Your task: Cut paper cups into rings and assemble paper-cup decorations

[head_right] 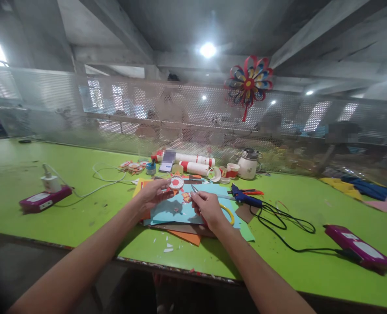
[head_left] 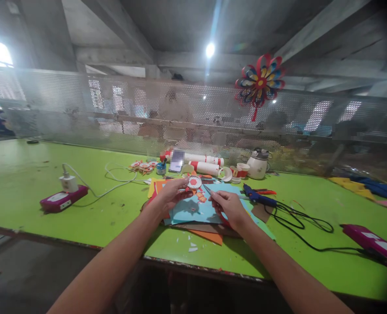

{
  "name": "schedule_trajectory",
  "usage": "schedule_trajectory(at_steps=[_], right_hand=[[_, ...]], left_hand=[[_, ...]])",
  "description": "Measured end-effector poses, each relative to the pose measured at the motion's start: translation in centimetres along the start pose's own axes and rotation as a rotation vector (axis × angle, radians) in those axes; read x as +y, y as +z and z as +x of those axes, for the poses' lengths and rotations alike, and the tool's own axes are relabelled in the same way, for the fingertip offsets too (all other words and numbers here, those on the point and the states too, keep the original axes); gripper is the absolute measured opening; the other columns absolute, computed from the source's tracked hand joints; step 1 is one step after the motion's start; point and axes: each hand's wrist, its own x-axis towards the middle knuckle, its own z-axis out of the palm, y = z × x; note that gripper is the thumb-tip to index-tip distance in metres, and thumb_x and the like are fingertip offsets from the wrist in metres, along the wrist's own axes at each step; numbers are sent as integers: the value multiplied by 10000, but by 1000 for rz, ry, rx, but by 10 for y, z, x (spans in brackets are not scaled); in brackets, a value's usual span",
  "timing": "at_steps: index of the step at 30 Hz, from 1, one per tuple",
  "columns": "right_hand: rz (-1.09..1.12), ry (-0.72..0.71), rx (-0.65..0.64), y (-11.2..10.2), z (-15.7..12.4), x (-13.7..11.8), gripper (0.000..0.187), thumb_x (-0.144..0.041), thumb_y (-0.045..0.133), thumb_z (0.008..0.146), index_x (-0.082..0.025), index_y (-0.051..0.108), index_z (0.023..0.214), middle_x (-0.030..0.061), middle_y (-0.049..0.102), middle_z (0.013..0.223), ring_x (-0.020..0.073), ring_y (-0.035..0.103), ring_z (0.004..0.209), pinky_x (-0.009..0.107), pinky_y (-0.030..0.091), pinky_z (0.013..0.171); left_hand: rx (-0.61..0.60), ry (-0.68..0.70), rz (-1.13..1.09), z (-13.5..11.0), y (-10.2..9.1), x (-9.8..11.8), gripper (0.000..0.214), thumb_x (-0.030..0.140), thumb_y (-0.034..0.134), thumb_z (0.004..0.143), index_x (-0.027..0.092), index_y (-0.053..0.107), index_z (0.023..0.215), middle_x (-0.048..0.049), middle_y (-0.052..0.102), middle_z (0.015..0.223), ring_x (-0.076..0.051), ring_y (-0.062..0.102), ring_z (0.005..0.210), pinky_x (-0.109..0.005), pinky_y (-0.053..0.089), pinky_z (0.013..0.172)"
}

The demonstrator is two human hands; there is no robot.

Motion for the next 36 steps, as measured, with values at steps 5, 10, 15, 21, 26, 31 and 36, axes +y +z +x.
schedule_trajectory(at_steps=[5, 10, 15, 21, 26, 31, 36], right_hand=[[-48, 14, -36, 4, -2, -4, 382, -507, 653, 693, -137, 606, 611, -35, 499, 488, 65, 396, 390, 214, 300, 387], [-93, 31, -71, 7, -5, -5, 369, -493, 632, 721, -142, 590, 615, -41, 484, 479, 65, 394, 384, 210, 292, 391], [-119, 31, -117, 9, -8, -5, 359, -475, 608, 759, -137, 598, 639, -37, 492, 499, 66, 407, 402, 208, 306, 411], [-190, 30, -198, 13, -14, -6, 357, -468, 559, 805, -145, 593, 654, -33, 487, 499, 80, 418, 409, 208, 325, 401], [-188, 35, -209, 12, -13, -3, 341, -459, 554, 813, -149, 610, 683, -32, 495, 510, 83, 429, 407, 204, 331, 395], [-194, 35, -207, 12, -14, -6, 349, -463, 552, 808, -150, 597, 661, -37, 481, 487, 80, 411, 396, 204, 320, 392], [-191, 28, -179, 14, -16, -13, 360, -478, 570, 777, -160, 567, 609, -32, 485, 490, 87, 420, 414, 214, 335, 411]], left_hand=[[42, -4, -10, -4, 4, 2, 157, 227, 689, 748, 96, 698, 836, -121, 675, 871, -130, 596, 654, -242, 543, 584], [59, 16, -18, -4, 4, 1, 175, 246, 701, 736, 106, 706, 841, -102, 666, 879, -121, 583, 689, -230, 543, 610], [73, 38, -4, -4, 4, -1, 190, 278, 721, 708, 116, 702, 806, -75, 656, 827, -105, 564, 658, -225, 531, 610], [54, 49, 46, -13, 14, -2, 245, 331, 770, 649, 119, 670, 720, -47, 638, 729, -102, 559, 621, -220, 500, 591], [28, 41, 64, -15, 18, -4, 308, 387, 783, 625, 122, 652, 710, -30, 623, 679, -94, 541, 584, -233, 489, 599], [17, 46, 60, -16, 19, -3, 322, 394, 793, 606, 125, 644, 701, -29, 632, 681, -96, 545, 585, -235, 478, 600], [13, 40, 49, -18, 21, -1, 302, 381, 795, 604, 130, 646, 681, -25, 631, 673, -95, 544, 577, -237, 476, 603]])
